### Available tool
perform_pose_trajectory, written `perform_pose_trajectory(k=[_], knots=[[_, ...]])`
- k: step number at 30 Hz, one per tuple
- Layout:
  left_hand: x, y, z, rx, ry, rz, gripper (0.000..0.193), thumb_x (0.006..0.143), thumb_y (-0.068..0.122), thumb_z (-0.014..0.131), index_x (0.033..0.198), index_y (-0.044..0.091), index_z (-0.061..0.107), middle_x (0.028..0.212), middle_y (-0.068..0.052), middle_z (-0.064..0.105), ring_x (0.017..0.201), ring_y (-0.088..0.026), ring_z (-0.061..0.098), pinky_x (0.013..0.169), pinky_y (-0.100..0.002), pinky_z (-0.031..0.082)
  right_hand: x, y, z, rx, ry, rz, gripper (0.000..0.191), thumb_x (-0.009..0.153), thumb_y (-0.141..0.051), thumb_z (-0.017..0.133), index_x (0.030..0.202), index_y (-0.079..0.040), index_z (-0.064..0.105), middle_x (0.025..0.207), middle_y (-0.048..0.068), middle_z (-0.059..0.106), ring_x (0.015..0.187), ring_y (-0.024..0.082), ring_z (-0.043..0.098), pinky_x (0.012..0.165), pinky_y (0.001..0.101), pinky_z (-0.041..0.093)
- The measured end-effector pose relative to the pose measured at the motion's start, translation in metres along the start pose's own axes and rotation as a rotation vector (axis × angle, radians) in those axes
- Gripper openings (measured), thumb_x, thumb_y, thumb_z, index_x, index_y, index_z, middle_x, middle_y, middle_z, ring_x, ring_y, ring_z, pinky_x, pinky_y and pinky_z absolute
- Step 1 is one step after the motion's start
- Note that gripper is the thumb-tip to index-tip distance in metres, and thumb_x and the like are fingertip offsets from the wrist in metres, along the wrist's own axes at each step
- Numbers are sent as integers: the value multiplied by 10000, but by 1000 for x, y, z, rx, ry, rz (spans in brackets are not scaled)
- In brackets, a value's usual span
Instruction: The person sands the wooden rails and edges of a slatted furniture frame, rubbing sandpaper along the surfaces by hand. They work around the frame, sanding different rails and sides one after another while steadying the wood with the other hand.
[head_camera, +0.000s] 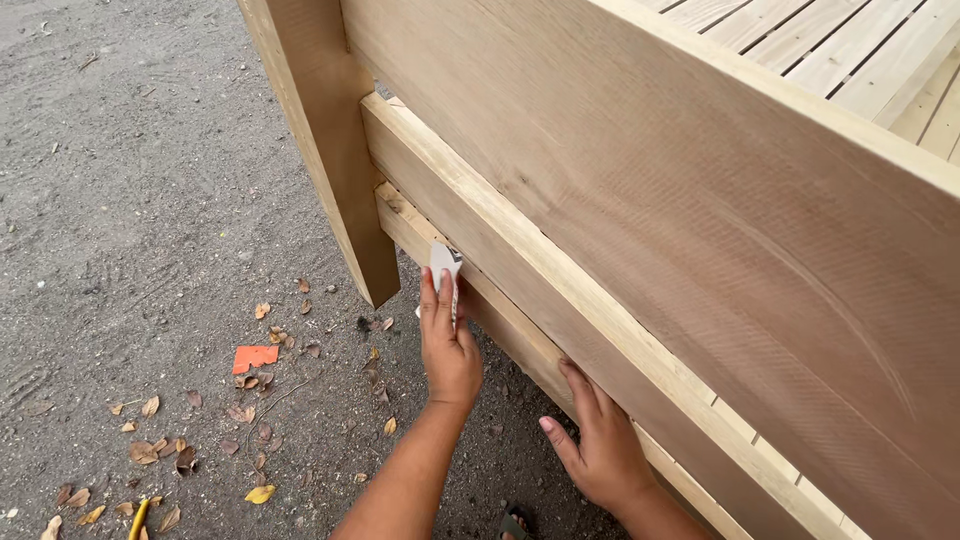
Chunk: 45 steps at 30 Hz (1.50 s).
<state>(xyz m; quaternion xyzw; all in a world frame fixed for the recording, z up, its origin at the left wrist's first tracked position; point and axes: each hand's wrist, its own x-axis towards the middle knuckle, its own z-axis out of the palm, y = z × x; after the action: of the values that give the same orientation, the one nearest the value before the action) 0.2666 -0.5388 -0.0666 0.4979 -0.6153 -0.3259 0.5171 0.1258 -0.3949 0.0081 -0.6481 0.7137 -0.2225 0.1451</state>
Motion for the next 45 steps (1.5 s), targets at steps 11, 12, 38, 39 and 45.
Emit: perform_pose_trajectory(k=[11, 12, 38, 39, 45], knots=[[118, 6, 4, 233, 54, -88, 456, 1060, 128, 467, 1507, 37, 467, 1620, -126, 410, 1544, -394, 262, 1236, -434, 290, 28, -3, -7, -63, -207, -11, 787, 997, -541, 526, 1566, -54, 286, 1569, 227, 402, 1434, 408, 382, 1155, 520, 296], [119, 5, 4, 200, 55, -99, 454, 1066, 123, 461, 1511, 34, 457, 1628, -133, 389, 1544, -389, 261, 1239, -430, 286, 27, -2, -7, -66, -235, 21, 798, 993, -550, 523, 1576, -66, 272, 1566, 223, 396, 1437, 405, 375, 1159, 525, 290], [130, 3, 8, 174, 81, -166, 524, 1063, 127, 463, 1570, 55, 352, 1687, -171, 244, 1485, -365, 383, 1172, -403, 394, 38, -7, -3, -60, -210, 42, 831, 935, -474, 608, 1550, -18, 284, 1526, 255, 439, 1371, 407, 468, 1094, 487, 406], [134, 0, 6, 197, 87, -158, 511, 1071, 144, 467, 1564, 60, 360, 1688, -169, 233, 1472, -362, 398, 1161, -399, 411, 38, -8, -2, -47, -258, 100, 852, 932, -477, 597, 1578, -34, 262, 1563, 244, 416, 1374, 398, 461, 1084, 477, 411], [78, 12, 4, 209, -98, -109, 655, 943, 46, 508, 1577, 95, 346, 1677, -149, 238, 1492, -372, 324, 1155, -436, 366, 39, -7, 0, -110, -132, 10, 812, 911, -485, 625, 1512, -29, 325, 1472, 244, 488, 1364, 399, 487, 1097, 474, 423]])
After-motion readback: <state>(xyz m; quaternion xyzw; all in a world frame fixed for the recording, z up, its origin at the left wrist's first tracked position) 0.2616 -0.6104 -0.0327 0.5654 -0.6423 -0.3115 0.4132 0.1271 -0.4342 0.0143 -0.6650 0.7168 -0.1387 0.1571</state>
